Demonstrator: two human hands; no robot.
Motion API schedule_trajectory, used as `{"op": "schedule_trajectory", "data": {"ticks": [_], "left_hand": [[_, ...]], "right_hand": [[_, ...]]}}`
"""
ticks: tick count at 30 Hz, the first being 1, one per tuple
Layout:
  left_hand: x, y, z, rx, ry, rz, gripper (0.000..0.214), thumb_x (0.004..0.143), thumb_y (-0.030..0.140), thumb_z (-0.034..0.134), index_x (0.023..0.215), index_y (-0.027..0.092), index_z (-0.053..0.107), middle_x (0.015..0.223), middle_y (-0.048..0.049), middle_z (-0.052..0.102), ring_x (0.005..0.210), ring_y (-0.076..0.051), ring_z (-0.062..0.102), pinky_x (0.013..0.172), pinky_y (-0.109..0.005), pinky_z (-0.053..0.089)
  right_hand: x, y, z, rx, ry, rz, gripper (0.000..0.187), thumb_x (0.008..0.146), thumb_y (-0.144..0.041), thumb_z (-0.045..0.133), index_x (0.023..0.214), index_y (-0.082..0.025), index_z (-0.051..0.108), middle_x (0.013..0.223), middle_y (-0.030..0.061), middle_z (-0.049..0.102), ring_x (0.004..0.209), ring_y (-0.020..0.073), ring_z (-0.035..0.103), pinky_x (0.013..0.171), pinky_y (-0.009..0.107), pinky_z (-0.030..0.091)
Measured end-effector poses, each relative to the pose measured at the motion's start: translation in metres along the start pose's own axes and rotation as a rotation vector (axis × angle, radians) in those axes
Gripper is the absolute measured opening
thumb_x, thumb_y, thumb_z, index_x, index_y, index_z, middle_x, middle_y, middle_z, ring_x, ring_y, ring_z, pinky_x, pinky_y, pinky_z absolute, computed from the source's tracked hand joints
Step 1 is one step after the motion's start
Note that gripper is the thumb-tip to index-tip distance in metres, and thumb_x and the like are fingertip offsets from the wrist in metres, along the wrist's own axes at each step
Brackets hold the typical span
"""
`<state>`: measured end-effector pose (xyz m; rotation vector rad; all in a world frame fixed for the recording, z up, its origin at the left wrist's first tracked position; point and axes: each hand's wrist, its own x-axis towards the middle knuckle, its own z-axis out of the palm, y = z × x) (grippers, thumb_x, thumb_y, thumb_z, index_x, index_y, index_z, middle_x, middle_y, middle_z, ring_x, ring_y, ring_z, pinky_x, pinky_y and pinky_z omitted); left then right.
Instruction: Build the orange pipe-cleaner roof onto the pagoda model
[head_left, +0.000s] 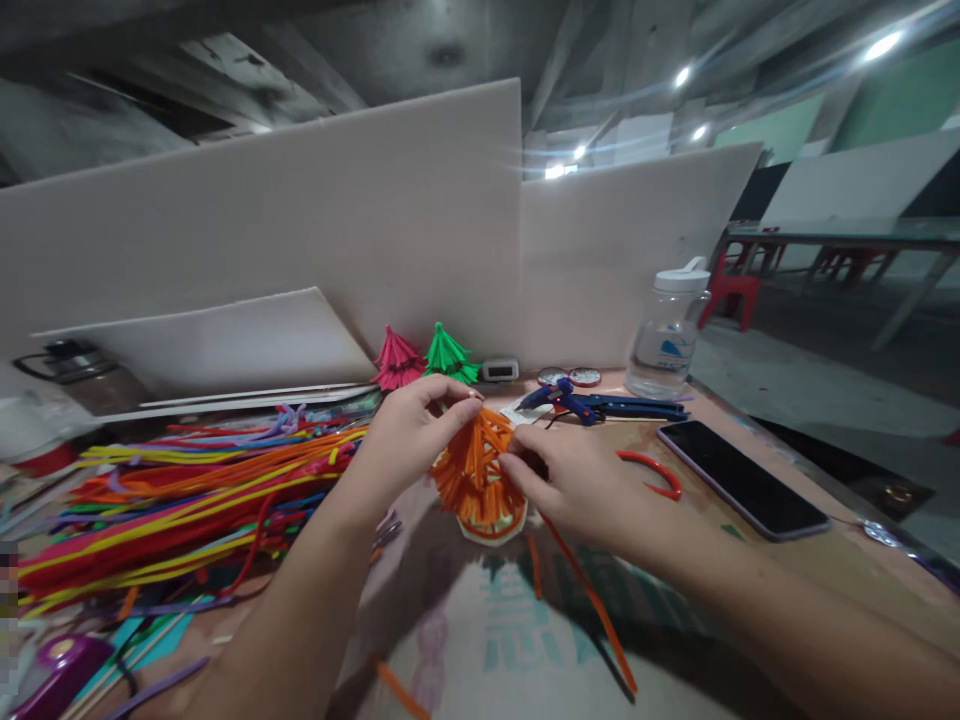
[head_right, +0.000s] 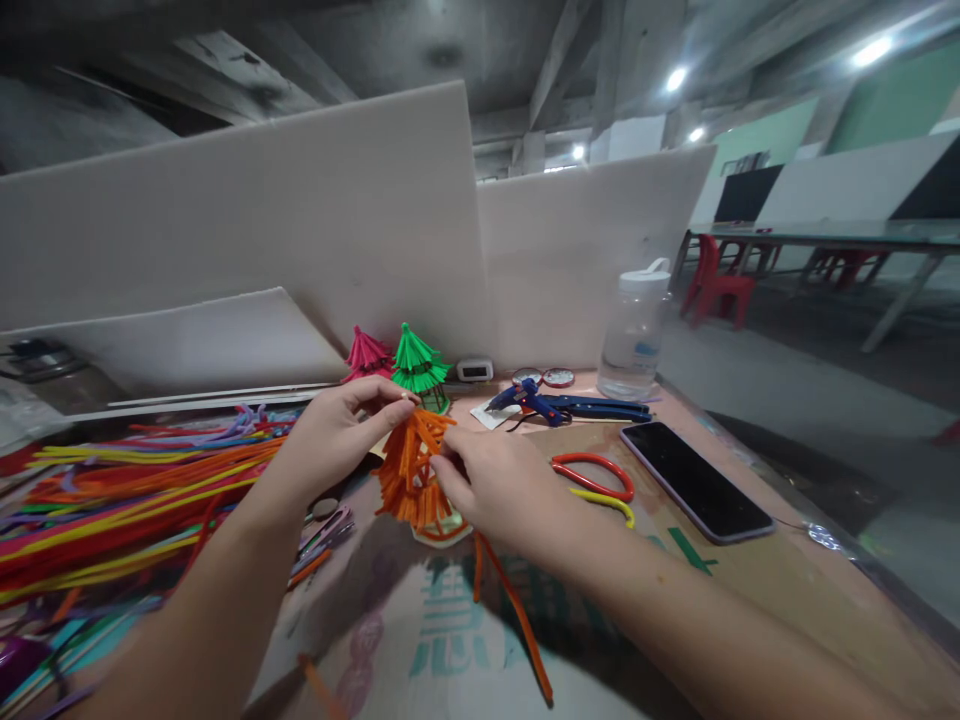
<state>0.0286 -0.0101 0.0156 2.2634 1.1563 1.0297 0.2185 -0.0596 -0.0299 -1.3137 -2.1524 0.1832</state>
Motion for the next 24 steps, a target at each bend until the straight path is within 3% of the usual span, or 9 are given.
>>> {"op": "schedule_trajectory", "data": {"ticks": [15,21,24], "left_hand": [[0.000,0.003,0.000,-0.033,-0.039,-0.007,0.024,0.088,0.040,0.061,0.088,0.017,0.070,0.091,-0.0042,0.072,0.084,-0.018,0.064,0.074,-0.028,0.048],[0.001,0.001,-0.002,0.013,-0.030,0.010,0.023,0.088,0.037,0.059,0.089,0.017,0.071,0.092,-0.0044,0.073,0.086,-0.019,0.065,0.077,-0.029,0.048],[0.001,0.001,-0.002,0.016,-0.021,0.014,0.022,0.089,0.036,0.059,0.089,0.017,0.071,0.092,-0.0042,0.073,0.086,-0.019,0.065,0.079,-0.029,0.047]], "right_hand": [[-0.001,-0.006,-0.002,0.021,0.033,0.020,0.021,0.094,-0.025,0.051,0.076,-0.017,0.058,0.068,0.0001,0.059,0.061,0.0125,0.049,0.058,0.026,0.024],[-0.002,-0.003,-0.011,-0.003,-0.106,0.022,0.025,0.093,-0.026,0.053,0.069,-0.018,0.056,0.065,-0.0010,0.057,0.058,0.0115,0.044,0.056,0.027,0.022],[-0.002,-0.004,-0.012,-0.001,-0.085,0.035,0.024,0.093,-0.025,0.052,0.071,-0.018,0.056,0.067,-0.0006,0.059,0.059,0.0115,0.044,0.056,0.027,0.022]]}}
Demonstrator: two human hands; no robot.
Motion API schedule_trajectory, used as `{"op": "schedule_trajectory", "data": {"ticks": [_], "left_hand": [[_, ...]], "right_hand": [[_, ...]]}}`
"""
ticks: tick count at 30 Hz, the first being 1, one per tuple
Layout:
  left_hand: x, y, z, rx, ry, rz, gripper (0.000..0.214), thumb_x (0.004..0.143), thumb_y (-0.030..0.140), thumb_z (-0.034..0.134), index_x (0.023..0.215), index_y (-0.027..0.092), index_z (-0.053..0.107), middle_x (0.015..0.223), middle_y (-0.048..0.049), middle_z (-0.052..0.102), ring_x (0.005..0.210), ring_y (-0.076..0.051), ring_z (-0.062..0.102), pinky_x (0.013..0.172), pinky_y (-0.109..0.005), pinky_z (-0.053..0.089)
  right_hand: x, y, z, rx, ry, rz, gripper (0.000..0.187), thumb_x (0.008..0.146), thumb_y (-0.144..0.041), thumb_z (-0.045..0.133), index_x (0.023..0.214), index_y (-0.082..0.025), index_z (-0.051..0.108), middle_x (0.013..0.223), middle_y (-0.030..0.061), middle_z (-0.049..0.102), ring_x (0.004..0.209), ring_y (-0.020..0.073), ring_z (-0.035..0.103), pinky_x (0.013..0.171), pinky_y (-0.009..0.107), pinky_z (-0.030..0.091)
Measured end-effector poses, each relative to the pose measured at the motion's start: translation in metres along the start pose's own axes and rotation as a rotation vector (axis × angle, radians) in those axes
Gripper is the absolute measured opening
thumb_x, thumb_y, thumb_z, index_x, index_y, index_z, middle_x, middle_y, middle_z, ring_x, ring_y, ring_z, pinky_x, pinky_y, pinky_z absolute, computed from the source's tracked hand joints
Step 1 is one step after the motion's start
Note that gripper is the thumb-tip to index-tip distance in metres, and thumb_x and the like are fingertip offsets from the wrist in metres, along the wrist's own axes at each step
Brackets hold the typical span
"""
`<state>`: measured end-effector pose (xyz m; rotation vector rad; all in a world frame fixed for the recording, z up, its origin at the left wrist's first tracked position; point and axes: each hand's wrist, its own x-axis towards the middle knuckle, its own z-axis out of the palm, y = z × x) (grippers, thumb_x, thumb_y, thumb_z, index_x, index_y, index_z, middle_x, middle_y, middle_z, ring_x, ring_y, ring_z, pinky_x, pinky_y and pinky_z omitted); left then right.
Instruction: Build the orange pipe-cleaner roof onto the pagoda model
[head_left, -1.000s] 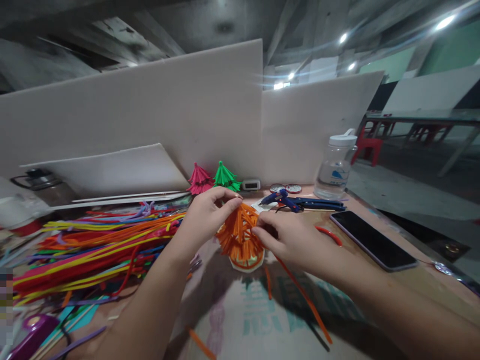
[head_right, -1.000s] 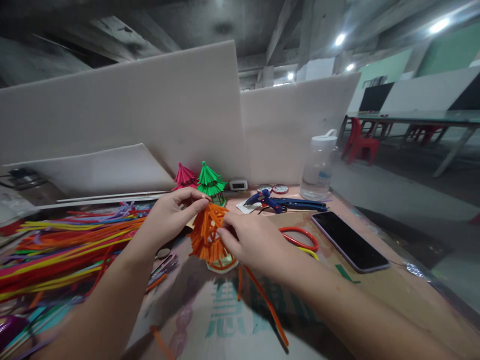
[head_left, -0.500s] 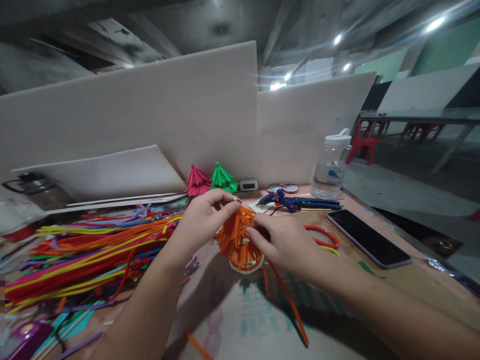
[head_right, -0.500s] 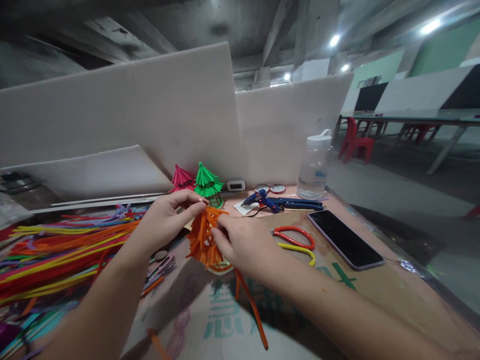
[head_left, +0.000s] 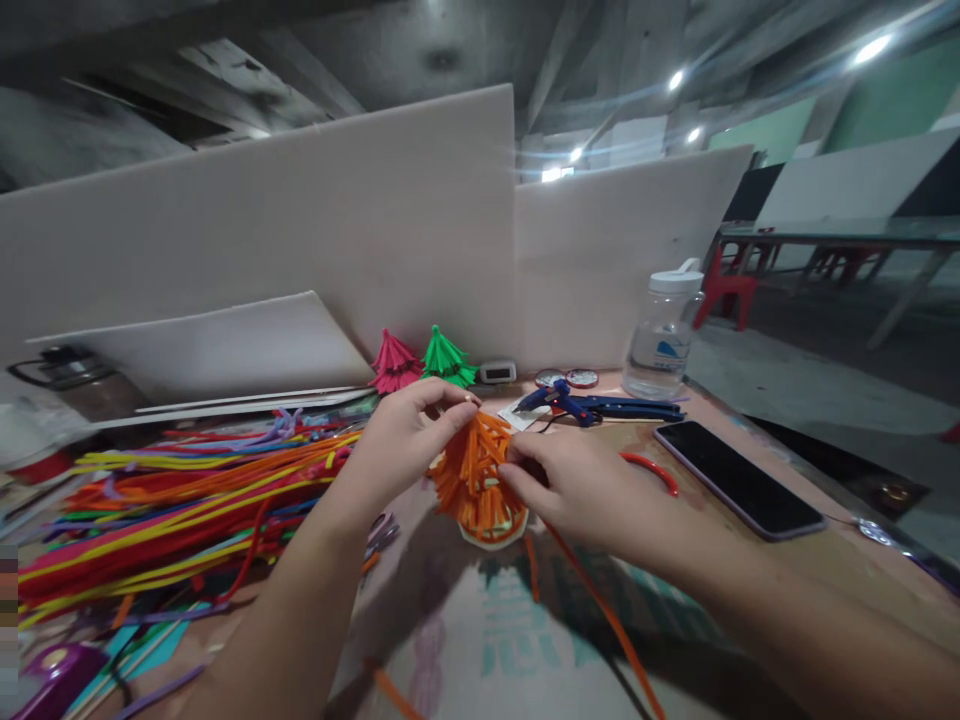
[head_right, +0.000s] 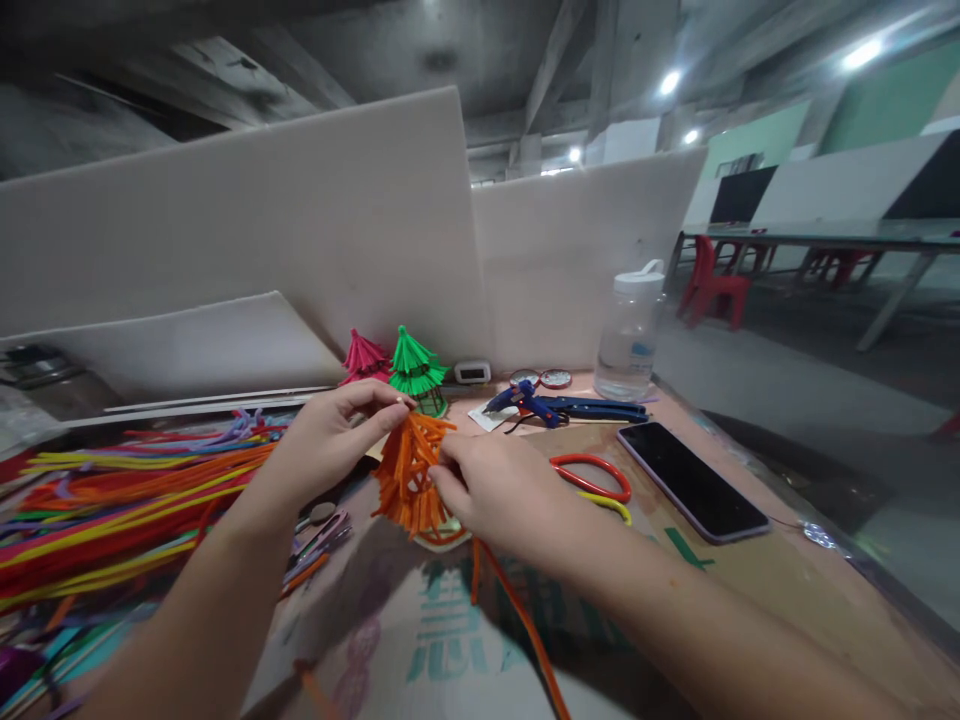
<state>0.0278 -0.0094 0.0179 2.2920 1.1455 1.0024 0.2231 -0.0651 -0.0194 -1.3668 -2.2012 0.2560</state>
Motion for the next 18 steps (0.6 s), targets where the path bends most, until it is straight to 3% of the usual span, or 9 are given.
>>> {"op": "schedule_trajectory", "data": {"ticks": [6,10,13,18], "left_hand": [[0.000,-0.003,0.000,-0.024,-0.021,-0.003,0.024,0.089,0.038,0.059,0.091,0.017,0.070,0.092,-0.0045,0.073,0.085,-0.018,0.065,0.078,-0.029,0.049],[-0.001,-0.002,-0.004,-0.039,0.033,-0.025,0.025,0.089,0.040,0.061,0.099,0.019,0.070,0.094,-0.0035,0.074,0.087,-0.018,0.065,0.076,-0.027,0.049],[-0.004,0.004,-0.009,-0.014,0.072,-0.032,0.026,0.089,0.044,0.062,0.090,0.018,0.070,0.084,-0.0013,0.072,0.076,-0.016,0.064,0.068,-0.025,0.048],[-0.008,0.016,-0.009,0.003,-0.083,-0.030,0.024,0.088,0.041,0.063,0.088,0.019,0.074,0.082,-0.0015,0.074,0.072,-0.016,0.063,0.063,-0.024,0.047]], "right_hand": [[-0.002,-0.006,0.006,-0.037,0.026,-0.012,0.021,0.094,-0.024,0.052,0.074,-0.018,0.056,0.067,0.0004,0.061,0.061,0.0130,0.046,0.058,0.028,0.023],[-0.004,-0.008,0.001,-0.016,0.058,-0.024,0.019,0.094,-0.025,0.051,0.078,-0.018,0.058,0.071,0.0008,0.062,0.063,0.0135,0.050,0.058,0.028,0.024],[-0.005,-0.006,-0.005,0.030,0.089,-0.010,0.020,0.095,-0.026,0.051,0.078,-0.018,0.058,0.070,-0.0004,0.061,0.061,0.0123,0.051,0.057,0.027,0.025],[-0.004,-0.004,-0.003,0.070,0.125,-0.062,0.020,0.096,-0.027,0.050,0.080,-0.018,0.060,0.073,0.0001,0.062,0.062,0.0120,0.051,0.057,0.026,0.028]]}}
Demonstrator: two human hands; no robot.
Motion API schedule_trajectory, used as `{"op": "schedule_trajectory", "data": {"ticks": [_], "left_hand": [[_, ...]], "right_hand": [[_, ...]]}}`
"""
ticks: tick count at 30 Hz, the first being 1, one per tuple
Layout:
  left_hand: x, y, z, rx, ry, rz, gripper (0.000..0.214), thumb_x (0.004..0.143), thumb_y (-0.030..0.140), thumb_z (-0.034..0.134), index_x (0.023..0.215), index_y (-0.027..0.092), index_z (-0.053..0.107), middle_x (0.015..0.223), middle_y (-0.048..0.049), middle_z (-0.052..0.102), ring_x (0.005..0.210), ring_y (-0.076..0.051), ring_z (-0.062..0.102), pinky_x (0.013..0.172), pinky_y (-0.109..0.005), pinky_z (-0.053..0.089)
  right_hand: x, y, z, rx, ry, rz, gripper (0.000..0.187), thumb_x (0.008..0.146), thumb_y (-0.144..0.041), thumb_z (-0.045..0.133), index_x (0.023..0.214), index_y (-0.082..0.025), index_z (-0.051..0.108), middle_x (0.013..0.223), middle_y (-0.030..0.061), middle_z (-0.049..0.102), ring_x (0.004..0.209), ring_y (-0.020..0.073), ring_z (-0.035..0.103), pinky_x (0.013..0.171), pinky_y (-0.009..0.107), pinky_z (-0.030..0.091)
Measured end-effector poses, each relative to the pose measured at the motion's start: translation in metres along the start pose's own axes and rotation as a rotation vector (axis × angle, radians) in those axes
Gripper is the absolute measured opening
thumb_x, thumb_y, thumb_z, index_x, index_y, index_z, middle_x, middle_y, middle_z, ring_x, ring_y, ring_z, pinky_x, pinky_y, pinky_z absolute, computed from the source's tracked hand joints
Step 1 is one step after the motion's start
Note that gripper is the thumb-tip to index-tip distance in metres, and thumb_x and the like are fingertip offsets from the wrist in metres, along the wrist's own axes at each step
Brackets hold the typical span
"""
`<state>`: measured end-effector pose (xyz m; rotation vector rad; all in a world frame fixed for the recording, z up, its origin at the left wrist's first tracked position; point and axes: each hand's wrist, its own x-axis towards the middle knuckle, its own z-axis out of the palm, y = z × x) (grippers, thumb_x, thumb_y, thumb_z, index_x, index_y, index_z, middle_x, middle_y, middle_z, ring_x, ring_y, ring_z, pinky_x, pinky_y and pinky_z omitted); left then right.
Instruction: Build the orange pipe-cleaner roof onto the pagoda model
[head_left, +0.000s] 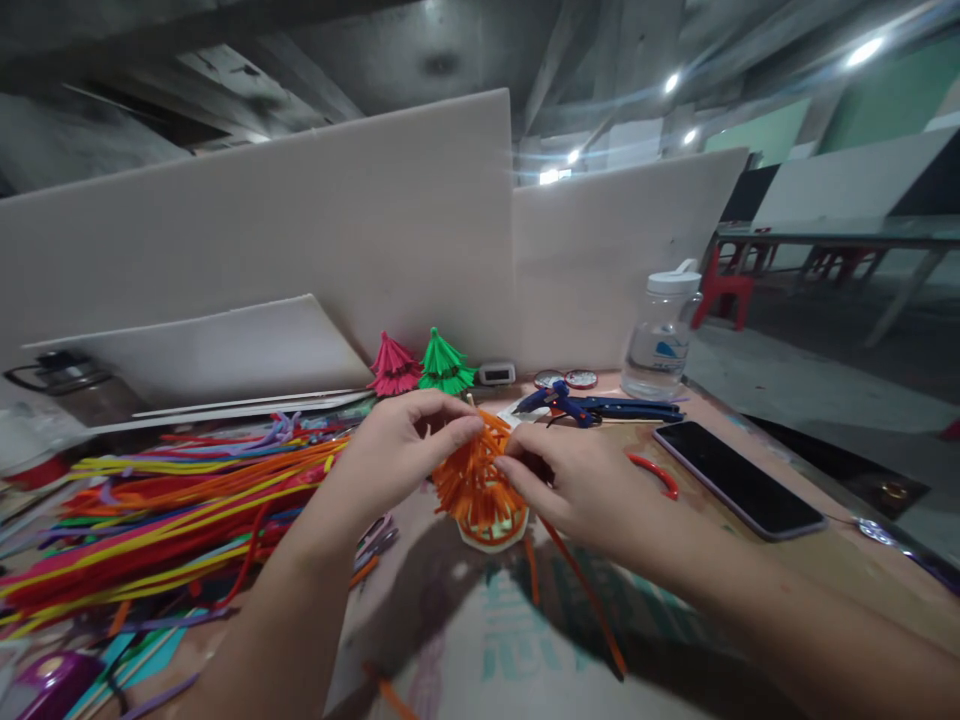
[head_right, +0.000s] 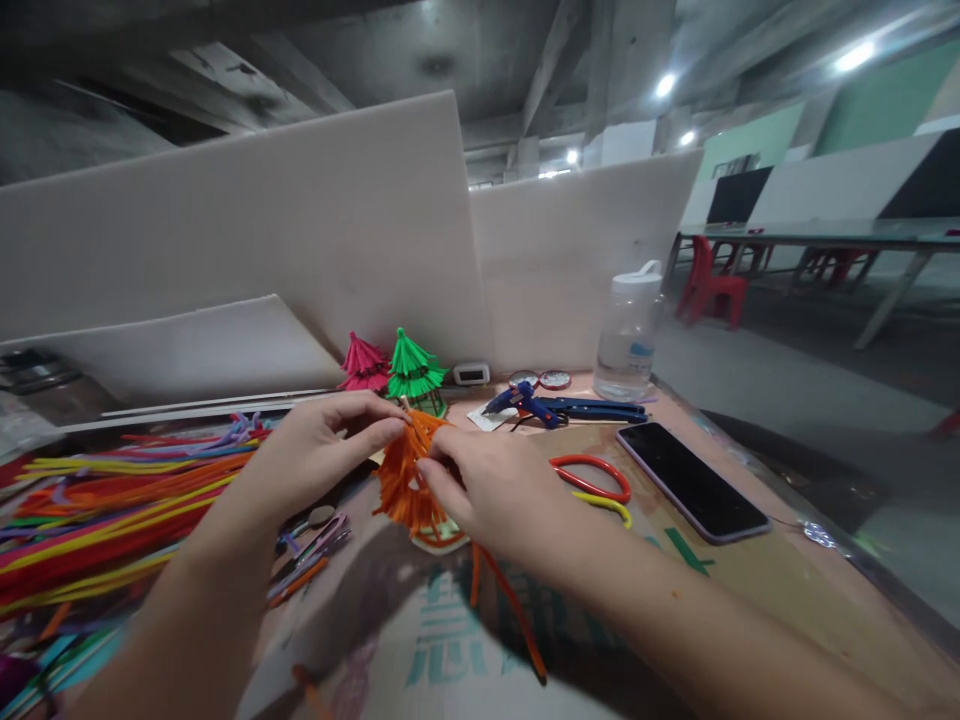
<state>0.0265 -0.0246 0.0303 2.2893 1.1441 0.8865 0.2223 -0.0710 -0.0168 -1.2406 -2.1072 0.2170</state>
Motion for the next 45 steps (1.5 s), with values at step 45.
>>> {"op": "schedule_trajectory", "data": {"ticks": [45], "left_hand": [[0.009,-0.013,0.008,-0.008,-0.002,-0.015,0.021,0.084,0.034,0.063,0.093,0.017,0.071,0.090,-0.0048,0.073,0.082,-0.019,0.065,0.075,-0.029,0.052]], "right_hand": [[0.007,0.006,-0.016,-0.106,-0.045,0.081,0.020,0.094,-0.025,0.052,0.076,-0.019,0.058,0.065,-0.0013,0.060,0.054,0.0108,0.048,0.053,0.026,0.024]]}}
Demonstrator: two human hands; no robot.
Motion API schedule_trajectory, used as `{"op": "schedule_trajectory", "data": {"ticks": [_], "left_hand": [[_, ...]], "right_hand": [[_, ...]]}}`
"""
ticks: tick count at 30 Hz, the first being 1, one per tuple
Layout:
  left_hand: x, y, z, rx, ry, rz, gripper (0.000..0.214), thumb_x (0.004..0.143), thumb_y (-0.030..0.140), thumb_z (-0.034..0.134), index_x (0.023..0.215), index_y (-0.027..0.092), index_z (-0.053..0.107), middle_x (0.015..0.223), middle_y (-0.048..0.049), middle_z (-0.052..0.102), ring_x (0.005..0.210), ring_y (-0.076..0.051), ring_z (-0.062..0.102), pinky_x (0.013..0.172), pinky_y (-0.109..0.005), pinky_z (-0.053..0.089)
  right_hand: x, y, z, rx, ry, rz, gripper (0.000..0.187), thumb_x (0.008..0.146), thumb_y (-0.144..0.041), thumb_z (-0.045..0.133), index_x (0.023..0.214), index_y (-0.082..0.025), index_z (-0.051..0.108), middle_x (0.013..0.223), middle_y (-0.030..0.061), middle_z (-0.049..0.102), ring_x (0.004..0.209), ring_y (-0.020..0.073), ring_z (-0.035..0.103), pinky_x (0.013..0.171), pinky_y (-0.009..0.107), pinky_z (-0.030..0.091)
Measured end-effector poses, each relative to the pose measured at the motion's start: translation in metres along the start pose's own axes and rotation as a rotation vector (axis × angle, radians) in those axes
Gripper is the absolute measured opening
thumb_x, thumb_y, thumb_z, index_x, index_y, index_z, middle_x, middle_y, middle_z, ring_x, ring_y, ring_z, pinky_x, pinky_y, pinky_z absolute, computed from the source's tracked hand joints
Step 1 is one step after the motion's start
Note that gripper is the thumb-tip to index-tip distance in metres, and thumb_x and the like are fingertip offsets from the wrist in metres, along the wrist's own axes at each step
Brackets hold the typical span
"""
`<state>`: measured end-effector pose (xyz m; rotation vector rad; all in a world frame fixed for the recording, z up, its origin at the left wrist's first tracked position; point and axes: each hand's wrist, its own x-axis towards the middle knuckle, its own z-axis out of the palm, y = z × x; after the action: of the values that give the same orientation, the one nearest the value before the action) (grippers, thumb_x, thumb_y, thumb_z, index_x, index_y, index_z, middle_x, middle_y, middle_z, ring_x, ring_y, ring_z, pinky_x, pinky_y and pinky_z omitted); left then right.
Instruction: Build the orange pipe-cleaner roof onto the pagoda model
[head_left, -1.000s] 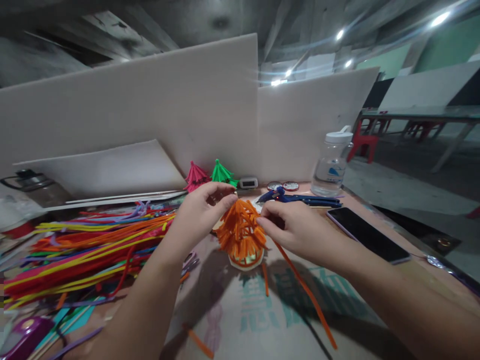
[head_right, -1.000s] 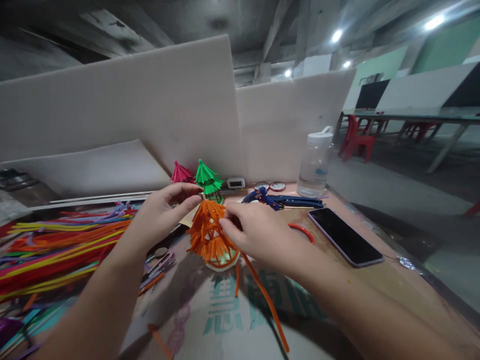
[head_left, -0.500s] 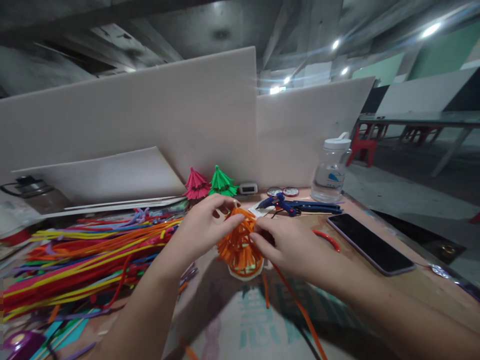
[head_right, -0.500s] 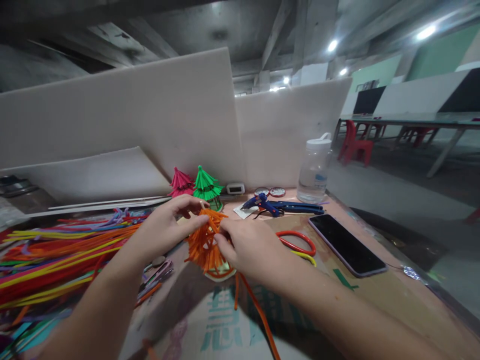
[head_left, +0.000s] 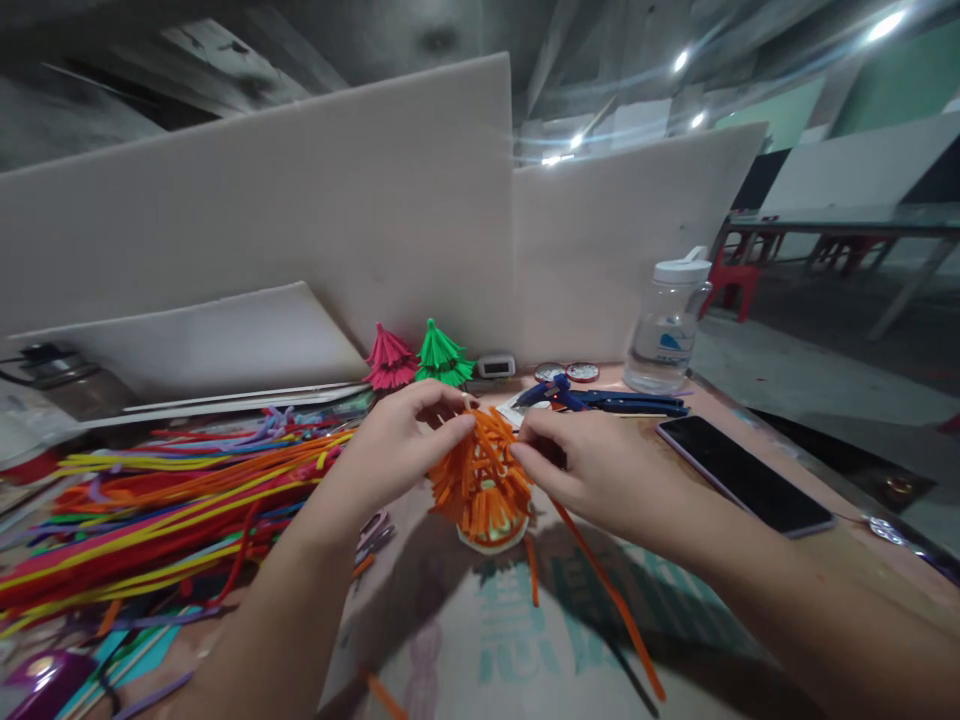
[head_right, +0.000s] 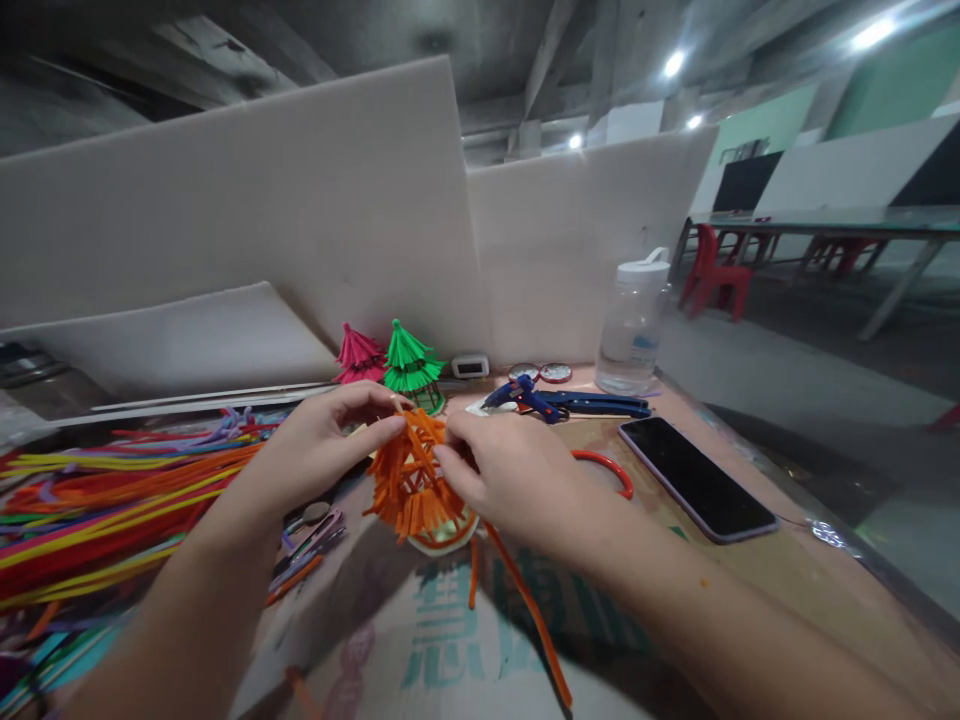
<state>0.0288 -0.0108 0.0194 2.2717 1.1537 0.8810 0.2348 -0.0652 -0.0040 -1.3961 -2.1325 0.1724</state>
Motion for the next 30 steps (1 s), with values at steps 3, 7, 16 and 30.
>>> {"op": "schedule_trajectory", "data": {"ticks": [3,7,16,30], "left_hand": [[0.000,-0.002,-0.002,-0.020,-0.028,-0.008,0.022,0.086,0.035,0.063,0.096,0.018,0.072,0.094,-0.0055,0.074,0.086,-0.019,0.066,0.076,-0.029,0.052],[0.000,-0.004,-0.003,-0.021,-0.040,0.000,0.021,0.088,0.035,0.062,0.098,0.019,0.072,0.099,-0.0051,0.074,0.090,-0.019,0.067,0.079,-0.029,0.052],[-0.001,-0.008,-0.003,-0.016,-0.047,0.028,0.017,0.089,0.029,0.060,0.100,0.020,0.071,0.102,-0.0046,0.073,0.094,-0.019,0.067,0.084,-0.031,0.051],[-0.001,-0.006,-0.005,0.001,-0.061,0.024,0.020,0.089,0.033,0.061,0.100,0.019,0.071,0.098,-0.0035,0.072,0.090,-0.019,0.065,0.080,-0.030,0.050]], "right_hand": [[0.000,0.003,0.007,0.032,-0.004,-0.021,0.021,0.095,-0.027,0.050,0.076,-0.019,0.057,0.065,-0.0015,0.060,0.055,0.0113,0.049,0.054,0.027,0.023],[-0.002,0.002,0.019,0.072,-0.028,-0.044,0.021,0.094,-0.026,0.050,0.075,-0.019,0.058,0.067,-0.0011,0.061,0.058,0.0116,0.049,0.055,0.026,0.024],[-0.005,-0.007,0.028,0.024,-0.017,-0.051,0.020,0.091,-0.022,0.053,0.072,-0.018,0.056,0.062,-0.0009,0.059,0.054,0.0113,0.045,0.054,0.026,0.022],[-0.005,-0.007,0.020,0.077,0.028,-0.038,0.020,0.091,-0.023,0.052,0.072,-0.018,0.053,0.063,-0.0016,0.057,0.055,0.0110,0.046,0.055,0.026,0.021]]}}
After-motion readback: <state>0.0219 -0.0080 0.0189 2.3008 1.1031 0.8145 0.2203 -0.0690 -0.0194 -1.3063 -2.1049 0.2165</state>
